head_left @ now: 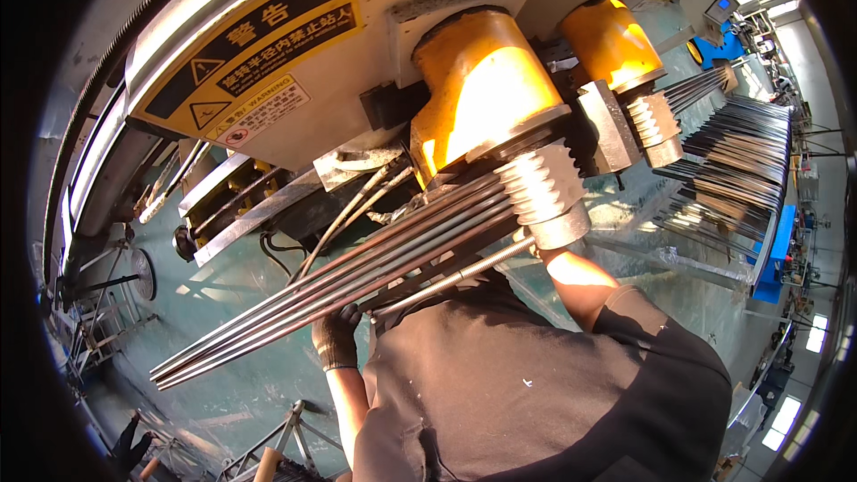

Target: The person repeatedly feeds bundles of long metal rods into a bending machine, guides them through the rollers, and removes the bent rods. The bent rods are stacked on a nearby rack. The person wears gloves and uses both hands to handle the rods and operate the machine.

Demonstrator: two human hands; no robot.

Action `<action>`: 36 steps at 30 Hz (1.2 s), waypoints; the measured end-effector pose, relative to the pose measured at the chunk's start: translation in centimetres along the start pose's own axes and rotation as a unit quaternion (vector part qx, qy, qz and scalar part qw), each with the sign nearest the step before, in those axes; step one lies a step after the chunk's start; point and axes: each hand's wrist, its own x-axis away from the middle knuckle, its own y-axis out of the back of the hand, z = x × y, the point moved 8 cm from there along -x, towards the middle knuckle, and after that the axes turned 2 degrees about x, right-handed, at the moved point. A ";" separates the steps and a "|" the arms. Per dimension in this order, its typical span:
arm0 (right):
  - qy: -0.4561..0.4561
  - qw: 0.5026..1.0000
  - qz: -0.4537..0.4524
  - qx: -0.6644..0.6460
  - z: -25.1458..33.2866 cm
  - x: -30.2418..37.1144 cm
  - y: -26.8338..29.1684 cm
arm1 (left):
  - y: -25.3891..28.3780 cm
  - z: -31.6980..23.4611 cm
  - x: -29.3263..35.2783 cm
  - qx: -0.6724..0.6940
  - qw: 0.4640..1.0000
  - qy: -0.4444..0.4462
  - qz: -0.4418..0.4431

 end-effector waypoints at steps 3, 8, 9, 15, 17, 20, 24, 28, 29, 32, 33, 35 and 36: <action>0.041 0.999 0.009 0.033 1.7 0.5 1.6 | 4.1 2.0 -0.6 -0.025 0.998 -0.062 -0.009; -0.058 0.989 0.057 -0.124 1.8 10.1 0.0 | 1.1 -2.4 -2.9 0.188 0.981 -0.038 -0.039; -0.094 0.984 0.056 -0.143 2.7 13.9 1.3 | 1.2 -2.4 -3.2 0.186 0.982 -0.038 -0.019; -0.168 0.976 0.001 -0.137 -6.2 24.4 -5.6 | -0.4 -1.0 -3.2 0.217 0.973 0.035 0.064; -0.197 0.975 0.022 -0.101 -5.8 27.4 -4.4 | -1.7 -0.7 -2.2 0.325 0.909 0.050 0.257; -0.210 0.973 0.032 -0.089 -9.0 29.1 -3.1 | -1.5 -1.5 -0.7 0.093 0.982 -0.040 0.156; -0.171 0.967 -0.123 0.142 -14.0 25.0 5.6 | 0.4 -5.8 2.8 0.213 0.974 -0.026 -0.072; -0.122 0.910 -0.392 0.051 -13.9 22.6 22.5 | 0.8 -11.2 4.8 0.233 0.961 -0.145 0.013; -0.106 0.866 -0.474 -0.118 -12.2 24.4 27.2 | 0.7 -13.1 6.6 0.253 0.953 -0.164 -0.038; -0.007 0.778 -0.544 -0.313 -10.8 24.7 37.4 | -2.4 -18.8 10.6 0.315 0.917 -0.241 -0.045; 0.011 0.771 -0.558 -0.305 -8.2 25.1 41.1 | -2.3 -19.9 11.8 0.322 0.905 -0.275 -0.044; 0.025 0.797 -0.542 -0.266 -5.6 24.7 46.2 | -2.0 -21.9 12.5 0.247 0.901 -0.345 -0.089; 0.025 0.813 -0.537 -0.224 -4.6 24.7 48.2 | -1.2 -22.4 12.0 0.226 0.895 -0.372 -0.100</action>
